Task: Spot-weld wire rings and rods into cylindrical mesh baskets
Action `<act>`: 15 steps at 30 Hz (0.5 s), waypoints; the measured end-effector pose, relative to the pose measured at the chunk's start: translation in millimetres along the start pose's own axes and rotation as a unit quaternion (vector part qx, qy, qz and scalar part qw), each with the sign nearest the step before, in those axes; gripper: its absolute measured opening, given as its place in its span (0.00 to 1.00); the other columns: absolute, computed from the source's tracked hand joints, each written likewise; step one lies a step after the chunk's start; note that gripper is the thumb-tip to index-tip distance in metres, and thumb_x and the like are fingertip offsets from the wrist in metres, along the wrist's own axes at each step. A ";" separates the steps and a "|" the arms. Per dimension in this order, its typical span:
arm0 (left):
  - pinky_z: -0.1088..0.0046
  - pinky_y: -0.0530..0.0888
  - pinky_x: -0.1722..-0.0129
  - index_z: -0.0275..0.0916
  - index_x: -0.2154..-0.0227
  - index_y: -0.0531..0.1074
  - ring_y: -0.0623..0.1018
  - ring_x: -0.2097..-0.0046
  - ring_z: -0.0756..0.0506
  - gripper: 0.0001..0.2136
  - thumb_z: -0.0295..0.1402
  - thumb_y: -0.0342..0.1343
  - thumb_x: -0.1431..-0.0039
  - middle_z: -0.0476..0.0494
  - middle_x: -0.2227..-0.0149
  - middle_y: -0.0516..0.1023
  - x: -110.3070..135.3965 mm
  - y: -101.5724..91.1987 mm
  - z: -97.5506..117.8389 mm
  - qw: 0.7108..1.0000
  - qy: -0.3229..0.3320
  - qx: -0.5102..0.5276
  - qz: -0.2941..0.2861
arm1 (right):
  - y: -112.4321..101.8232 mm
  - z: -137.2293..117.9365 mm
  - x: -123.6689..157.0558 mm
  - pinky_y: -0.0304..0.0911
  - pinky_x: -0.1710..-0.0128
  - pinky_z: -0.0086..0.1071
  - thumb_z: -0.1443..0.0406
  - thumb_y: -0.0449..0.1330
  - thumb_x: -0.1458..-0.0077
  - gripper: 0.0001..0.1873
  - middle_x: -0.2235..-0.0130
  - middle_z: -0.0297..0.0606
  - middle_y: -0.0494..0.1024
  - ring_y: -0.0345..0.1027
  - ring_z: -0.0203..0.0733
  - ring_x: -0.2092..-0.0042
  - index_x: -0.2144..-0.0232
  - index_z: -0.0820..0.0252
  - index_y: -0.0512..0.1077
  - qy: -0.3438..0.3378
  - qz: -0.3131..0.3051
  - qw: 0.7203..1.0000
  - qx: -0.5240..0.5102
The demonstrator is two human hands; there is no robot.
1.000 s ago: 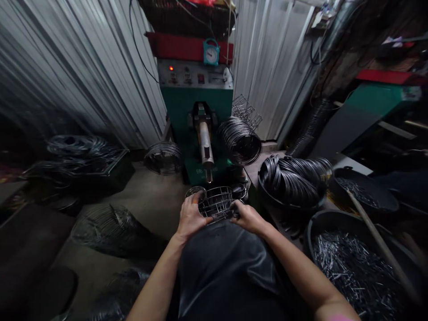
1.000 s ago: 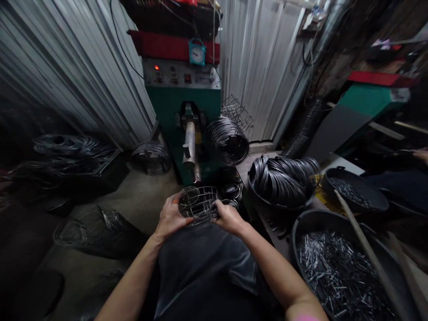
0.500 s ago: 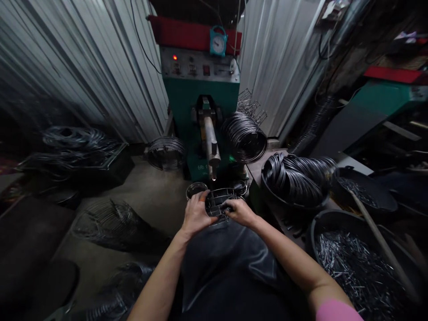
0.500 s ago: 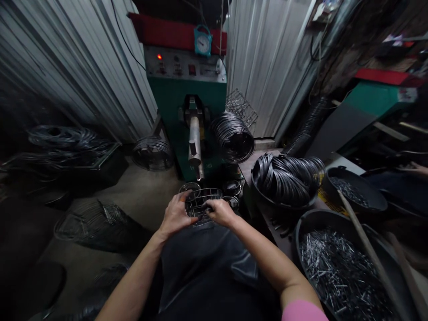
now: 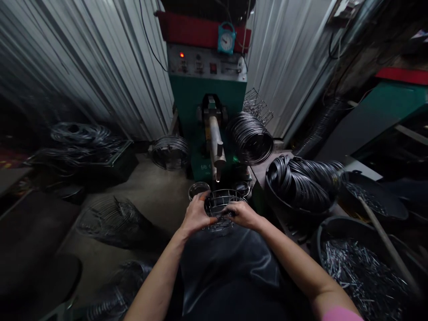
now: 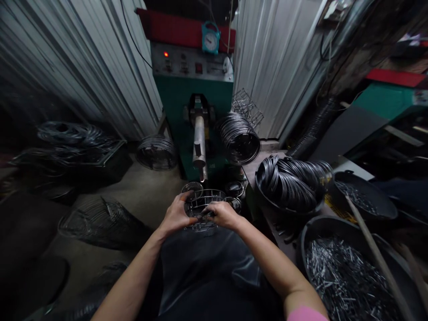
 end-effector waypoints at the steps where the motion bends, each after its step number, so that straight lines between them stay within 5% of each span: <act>1: 0.58 0.68 0.49 0.41 0.46 0.59 0.68 0.47 0.36 0.40 0.37 0.65 0.67 0.39 0.48 0.66 -1.9 0.1 -1.9 1.000 0.000 0.002 -0.001 | 0.0 0.9 -1.5 0.63 0.64 0.27 0.68 0.60 0.50 0.08 0.65 0.38 0.78 0.72 0.39 0.63 0.65 0.57 0.76 -0.002 0.005 1.000 0.003; 15: 0.57 0.66 0.46 0.40 0.44 0.56 0.66 0.44 0.38 0.42 0.32 0.64 0.67 0.38 0.46 0.65 -32.6 -1.9 -25.3 0.997 0.015 0.070 0.039 | -4.4 16.0 -36.5 0.62 0.66 0.26 0.68 0.61 0.50 0.10 0.64 0.37 0.79 0.73 0.38 0.62 0.64 0.56 0.76 -0.011 -0.015 0.998 0.057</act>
Point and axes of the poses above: each hand's wrist, its own x-axis away from the middle knuckle, its own y-axis out of the palm, z = x × y, the point moved 9 cm from there along -x, towards the middle knuckle
